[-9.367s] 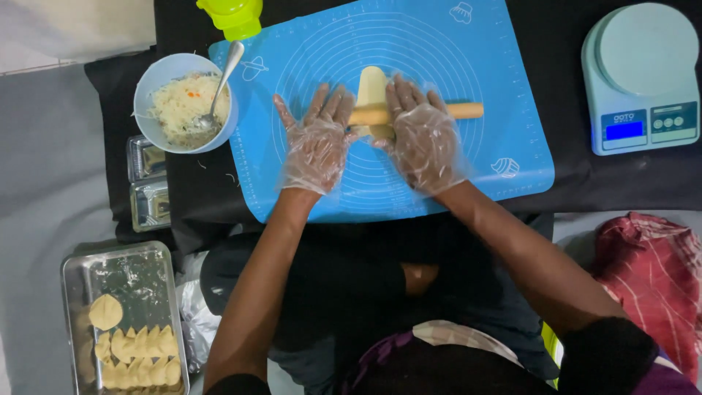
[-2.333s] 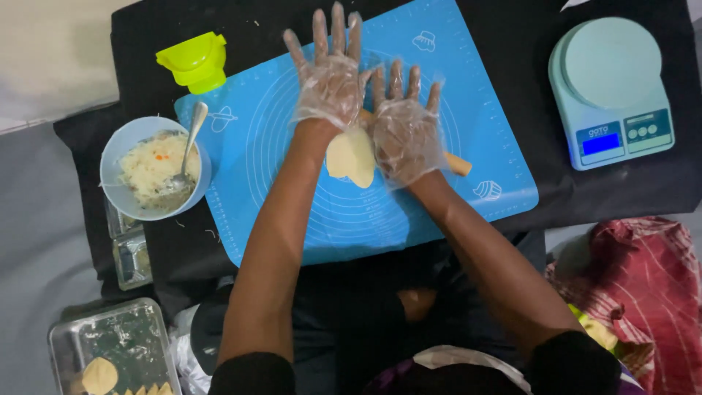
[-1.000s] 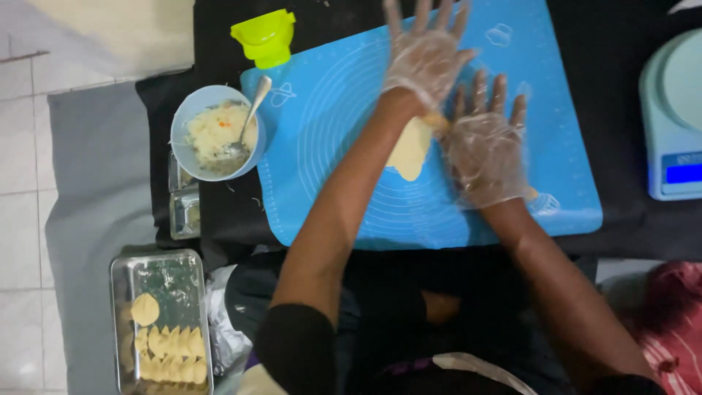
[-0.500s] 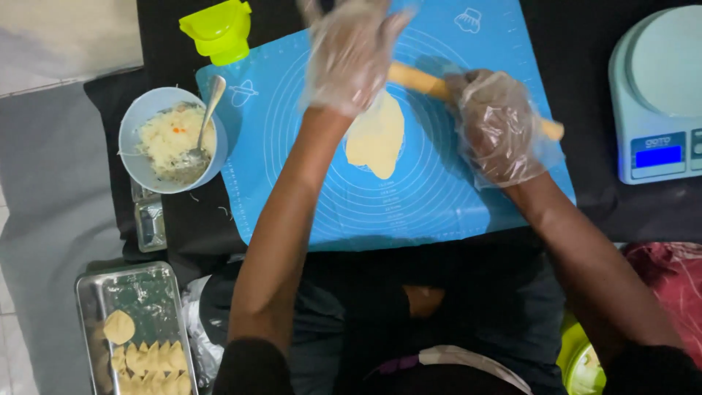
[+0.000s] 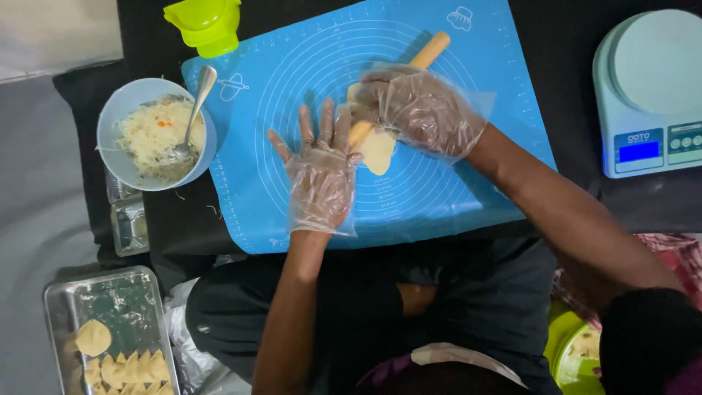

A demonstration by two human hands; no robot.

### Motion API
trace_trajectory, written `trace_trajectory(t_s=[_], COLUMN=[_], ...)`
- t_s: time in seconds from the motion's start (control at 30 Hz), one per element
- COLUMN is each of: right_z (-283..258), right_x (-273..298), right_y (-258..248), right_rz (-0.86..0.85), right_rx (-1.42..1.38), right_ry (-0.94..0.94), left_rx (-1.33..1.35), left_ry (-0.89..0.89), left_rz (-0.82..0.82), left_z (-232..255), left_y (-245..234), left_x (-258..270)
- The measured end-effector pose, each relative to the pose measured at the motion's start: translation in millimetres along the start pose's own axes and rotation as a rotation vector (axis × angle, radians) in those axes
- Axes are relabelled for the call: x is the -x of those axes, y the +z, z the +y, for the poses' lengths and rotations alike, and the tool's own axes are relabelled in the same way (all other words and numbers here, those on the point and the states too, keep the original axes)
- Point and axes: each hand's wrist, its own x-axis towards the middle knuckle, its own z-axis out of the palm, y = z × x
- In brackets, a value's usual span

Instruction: Rolling out small portions of dough with a rolling pin and adding filling to make pastries.

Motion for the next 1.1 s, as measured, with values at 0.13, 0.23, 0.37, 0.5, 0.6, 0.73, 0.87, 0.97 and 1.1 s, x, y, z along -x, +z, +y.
trace_trajectory(t_s=[0.13,0.23,0.37,0.5,0.6,0.73,0.87,0.97,1.1], right_z=[2.7,-6.8,-11.8,-5.0,-15.1,-17.2,-22.9,-29.0,-37.8], right_x=[9.6,17.5,36.8,63.8,70.6,72.3,80.4,97.1,91.2], right_y=[13.7,10.7,13.3,25.2,20.3,6.2,-2.5,-6.1,-37.9], right_rz=[-0.255,-0.217,-0.257,-0.685,-0.706,-0.734,-0.823,-0.871,-0.965], right_rx=[-0.075,-0.077,0.071,0.404,0.491,0.591,0.654,0.685,0.778], right_ry=[0.07,0.085,0.117,0.113,0.124,0.051,0.036,0.017,0.016], left_rx=[-0.026,-0.056,-0.204,-0.075,-0.074,-0.084,0.012,0.084,0.086], left_ry=[-0.001,-0.017,-0.055,-0.3,-0.337,-0.305,-0.249,-0.18,-0.098], left_rz=[-0.042,-0.069,-0.056,-0.451,-0.435,-0.366,-0.365,-0.349,-0.139], left_z=[7.5,16.4,34.9,68.3,78.7,93.1,102.8,111.1,116.8], left_y=[0.1,0.8,4.1,-33.5,-31.7,-31.4,-27.5,-23.6,-1.5], left_x=[0.9,8.8,23.8,17.0,23.6,36.4,48.7,62.3,77.3])
